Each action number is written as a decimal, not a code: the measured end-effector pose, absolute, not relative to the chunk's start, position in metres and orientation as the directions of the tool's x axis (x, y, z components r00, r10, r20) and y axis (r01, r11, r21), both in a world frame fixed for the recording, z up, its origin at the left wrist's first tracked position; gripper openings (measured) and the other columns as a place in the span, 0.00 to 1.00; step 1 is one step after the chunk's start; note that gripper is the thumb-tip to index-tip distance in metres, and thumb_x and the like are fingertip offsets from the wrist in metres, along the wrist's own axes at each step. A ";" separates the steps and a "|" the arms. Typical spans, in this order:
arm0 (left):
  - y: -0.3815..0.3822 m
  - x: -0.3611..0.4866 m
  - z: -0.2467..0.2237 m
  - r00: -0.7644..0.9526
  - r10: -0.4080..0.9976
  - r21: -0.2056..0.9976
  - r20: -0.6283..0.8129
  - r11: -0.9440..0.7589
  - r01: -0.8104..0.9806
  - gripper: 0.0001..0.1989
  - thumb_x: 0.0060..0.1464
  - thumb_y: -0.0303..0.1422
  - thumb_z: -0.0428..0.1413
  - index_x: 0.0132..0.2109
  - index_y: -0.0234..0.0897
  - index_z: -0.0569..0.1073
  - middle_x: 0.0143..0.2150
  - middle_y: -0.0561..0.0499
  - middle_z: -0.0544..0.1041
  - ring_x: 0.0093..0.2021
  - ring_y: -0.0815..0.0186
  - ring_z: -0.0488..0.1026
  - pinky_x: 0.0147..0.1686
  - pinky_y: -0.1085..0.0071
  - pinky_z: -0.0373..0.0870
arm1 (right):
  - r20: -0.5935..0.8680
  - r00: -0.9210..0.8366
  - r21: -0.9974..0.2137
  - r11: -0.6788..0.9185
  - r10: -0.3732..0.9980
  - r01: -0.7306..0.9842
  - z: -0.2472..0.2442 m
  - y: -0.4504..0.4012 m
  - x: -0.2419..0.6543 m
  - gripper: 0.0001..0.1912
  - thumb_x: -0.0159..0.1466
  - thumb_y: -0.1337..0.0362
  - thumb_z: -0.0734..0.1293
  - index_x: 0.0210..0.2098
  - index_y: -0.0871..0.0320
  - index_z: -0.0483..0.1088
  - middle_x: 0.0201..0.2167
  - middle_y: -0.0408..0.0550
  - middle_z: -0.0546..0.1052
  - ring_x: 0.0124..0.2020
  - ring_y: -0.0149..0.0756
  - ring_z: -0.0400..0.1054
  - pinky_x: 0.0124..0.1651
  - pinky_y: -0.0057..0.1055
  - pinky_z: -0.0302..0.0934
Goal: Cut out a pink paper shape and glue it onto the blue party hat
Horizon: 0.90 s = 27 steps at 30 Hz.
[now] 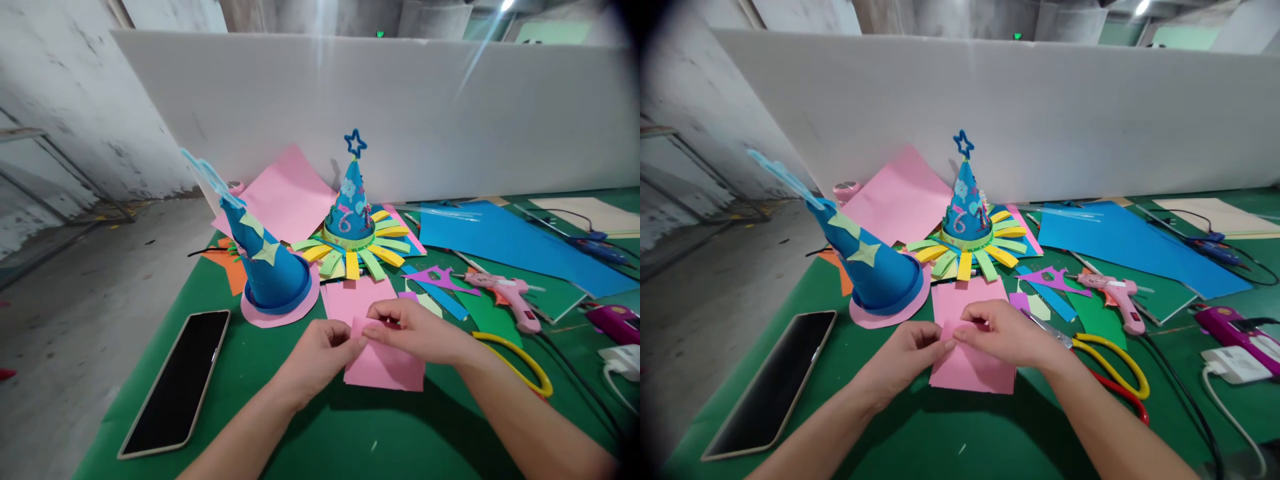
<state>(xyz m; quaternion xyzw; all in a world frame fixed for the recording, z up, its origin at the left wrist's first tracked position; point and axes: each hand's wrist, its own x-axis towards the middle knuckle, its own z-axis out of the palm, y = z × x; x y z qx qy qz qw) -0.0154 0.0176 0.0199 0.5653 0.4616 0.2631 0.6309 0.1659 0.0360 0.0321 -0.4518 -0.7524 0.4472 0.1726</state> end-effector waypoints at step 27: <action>0.012 -0.019 0.000 0.281 0.886 0.929 -0.369 0.365 0.068 0.11 0.43 0.36 0.56 0.21 0.33 0.67 0.17 0.53 0.69 0.21 0.70 0.66 0.25 0.74 0.60 | -0.132 -0.446 -0.861 0.121 0.885 0.494 0.013 0.047 0.162 0.09 0.55 0.58 0.63 0.29 0.57 0.63 0.22 0.38 0.60 0.23 0.27 0.52 0.25 0.26 0.49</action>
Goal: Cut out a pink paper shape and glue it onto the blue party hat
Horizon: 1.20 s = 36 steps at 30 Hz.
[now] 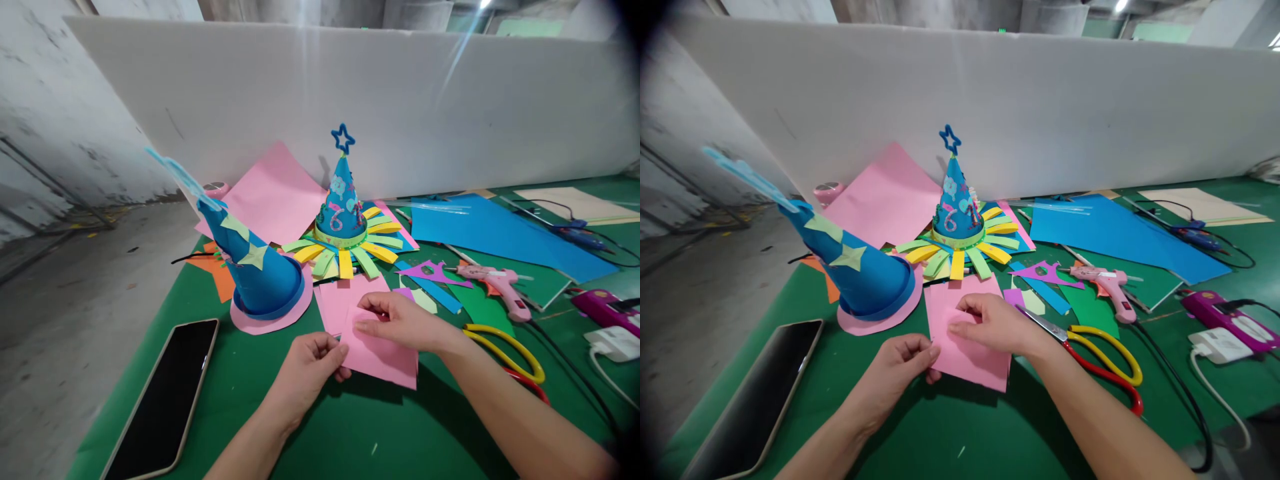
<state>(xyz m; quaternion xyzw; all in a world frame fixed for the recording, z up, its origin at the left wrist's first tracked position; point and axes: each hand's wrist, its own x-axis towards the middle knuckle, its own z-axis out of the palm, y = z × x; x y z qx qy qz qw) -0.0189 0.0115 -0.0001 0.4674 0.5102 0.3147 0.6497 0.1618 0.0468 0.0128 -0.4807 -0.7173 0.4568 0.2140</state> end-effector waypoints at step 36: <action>0.007 -0.017 -0.003 0.241 0.910 0.931 -0.338 0.361 -0.055 0.10 0.41 0.36 0.58 0.26 0.31 0.73 0.23 0.50 0.71 0.28 0.66 0.65 0.30 0.73 0.60 | -0.062 -0.447 -0.889 0.154 0.892 0.432 0.018 0.033 0.139 0.07 0.55 0.61 0.62 0.26 0.57 0.68 0.28 0.43 0.70 0.28 0.30 0.63 0.29 0.26 0.56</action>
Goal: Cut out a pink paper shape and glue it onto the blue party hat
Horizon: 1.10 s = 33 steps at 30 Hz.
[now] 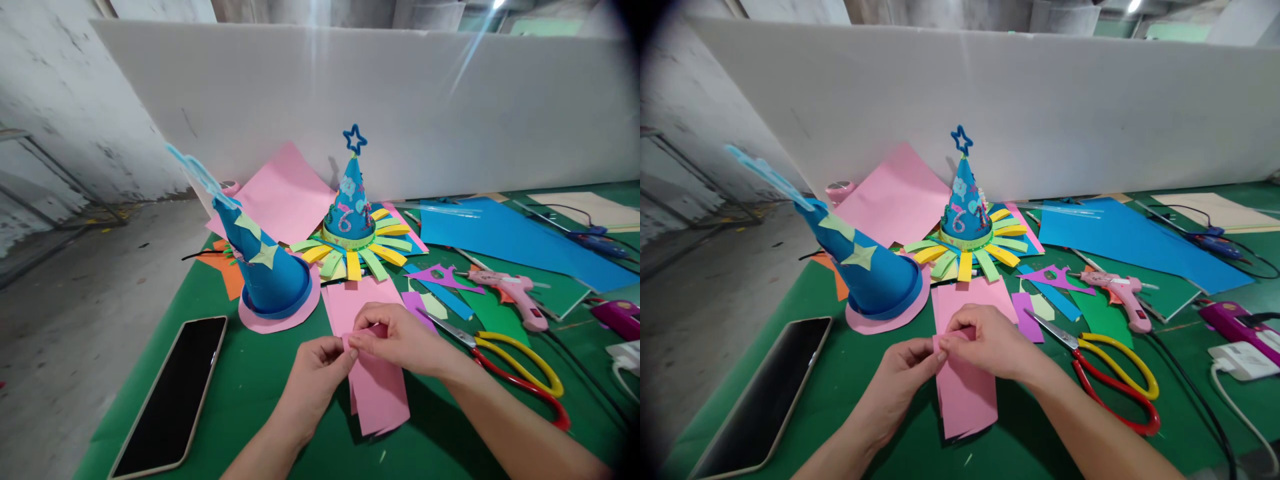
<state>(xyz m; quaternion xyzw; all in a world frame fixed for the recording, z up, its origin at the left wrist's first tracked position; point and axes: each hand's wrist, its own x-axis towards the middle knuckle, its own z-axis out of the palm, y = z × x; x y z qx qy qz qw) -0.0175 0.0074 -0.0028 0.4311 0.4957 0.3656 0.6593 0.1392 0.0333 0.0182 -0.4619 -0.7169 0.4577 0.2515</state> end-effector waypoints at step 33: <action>0.005 -0.018 -0.008 0.304 0.868 0.813 -0.393 0.483 -0.326 0.10 0.45 0.35 0.56 0.24 0.30 0.72 0.21 0.52 0.68 0.24 0.72 0.63 0.29 0.74 0.61 | -0.040 -0.198 -0.970 0.009 0.979 0.242 0.015 0.034 0.143 0.21 0.55 0.54 0.62 0.47 0.52 0.58 0.38 0.46 0.65 0.38 0.35 0.61 0.37 0.31 0.56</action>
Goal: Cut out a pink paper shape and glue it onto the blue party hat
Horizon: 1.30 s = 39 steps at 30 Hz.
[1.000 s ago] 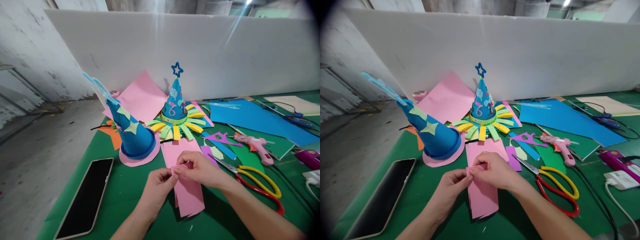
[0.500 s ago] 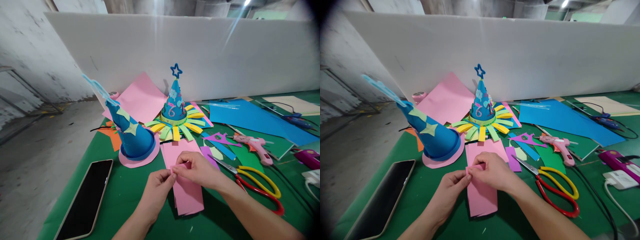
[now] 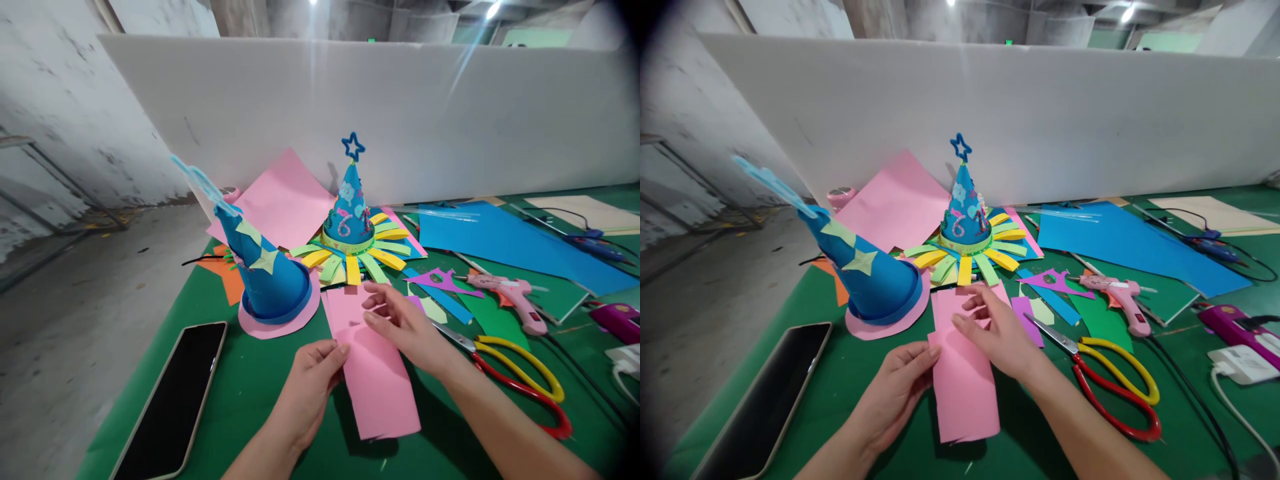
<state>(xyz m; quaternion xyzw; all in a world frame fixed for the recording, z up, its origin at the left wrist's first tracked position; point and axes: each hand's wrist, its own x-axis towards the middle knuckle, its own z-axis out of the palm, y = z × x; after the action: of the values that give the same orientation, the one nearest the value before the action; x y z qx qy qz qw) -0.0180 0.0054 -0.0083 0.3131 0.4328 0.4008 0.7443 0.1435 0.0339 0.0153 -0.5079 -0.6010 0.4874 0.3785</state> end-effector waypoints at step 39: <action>0.006 -0.015 -0.012 0.092 0.959 0.955 -0.268 0.277 -0.107 0.11 0.47 0.37 0.54 0.28 0.31 0.70 0.15 0.58 0.64 0.13 0.75 0.58 0.12 0.79 0.54 | -0.193 -0.320 -0.981 -0.187 0.928 0.050 -0.004 0.019 0.139 0.12 0.54 0.57 0.65 0.31 0.60 0.65 0.24 0.42 0.67 0.27 0.32 0.63 0.28 0.28 0.57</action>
<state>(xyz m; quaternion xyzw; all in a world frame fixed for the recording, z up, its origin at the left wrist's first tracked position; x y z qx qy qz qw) -0.0153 0.0064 -0.0118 0.4146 0.5138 0.4356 0.6118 0.1386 0.0186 -0.0042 -0.4620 -0.5291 0.6165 0.3558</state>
